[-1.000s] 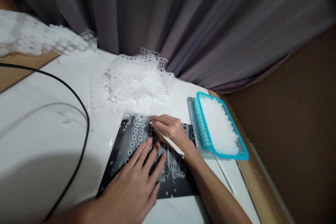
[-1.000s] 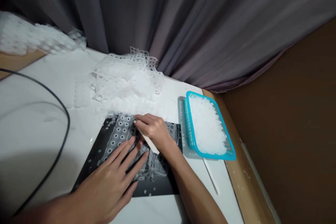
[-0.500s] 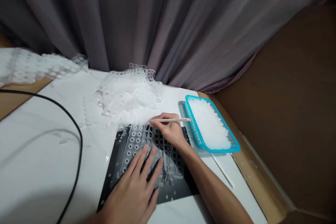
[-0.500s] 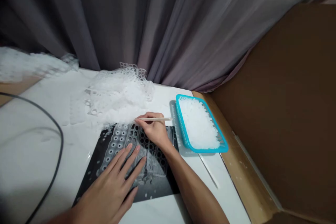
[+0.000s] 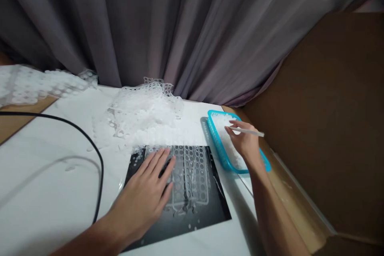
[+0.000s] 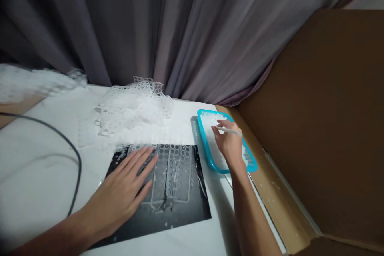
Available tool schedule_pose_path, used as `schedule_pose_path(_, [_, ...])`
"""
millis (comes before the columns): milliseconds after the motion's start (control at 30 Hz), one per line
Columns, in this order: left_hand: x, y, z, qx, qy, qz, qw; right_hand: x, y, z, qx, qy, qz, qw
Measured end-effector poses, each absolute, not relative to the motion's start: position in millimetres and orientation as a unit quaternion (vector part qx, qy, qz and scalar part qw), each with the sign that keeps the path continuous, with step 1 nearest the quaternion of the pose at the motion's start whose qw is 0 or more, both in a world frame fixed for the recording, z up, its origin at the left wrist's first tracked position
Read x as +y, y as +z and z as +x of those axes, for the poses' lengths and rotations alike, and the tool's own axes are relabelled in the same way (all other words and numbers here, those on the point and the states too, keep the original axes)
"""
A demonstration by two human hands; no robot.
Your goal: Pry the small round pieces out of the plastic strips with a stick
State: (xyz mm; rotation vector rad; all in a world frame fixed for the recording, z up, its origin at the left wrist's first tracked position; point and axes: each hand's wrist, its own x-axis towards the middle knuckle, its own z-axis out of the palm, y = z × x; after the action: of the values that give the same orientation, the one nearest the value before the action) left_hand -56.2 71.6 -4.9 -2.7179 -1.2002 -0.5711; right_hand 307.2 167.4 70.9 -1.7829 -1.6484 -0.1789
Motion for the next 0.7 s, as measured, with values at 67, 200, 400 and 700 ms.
schedule_pose_path(67, [76, -10, -57, -0.399, -0.185, -0.896, 0.055, 162, 69, 296, -0.658, -0.059, -0.649, 0.377])
schedule_pose_path(200, [71, -23, -53, -0.403, -0.176, -0.896, 0.054, 146, 70, 238, -0.697, 0.088, -0.558, 0.441])
schedule_pose_path(400, [59, -29, -49, -0.421, -0.178, -0.888, 0.042, 154, 37, 176, -0.725, 0.388, -0.434, 0.368])
schedule_pose_path(700, [68, -18, -51, -0.427, -0.155, -0.891, 0.017, 170, -5, 179, -0.764, 0.364, -0.393, 0.36])
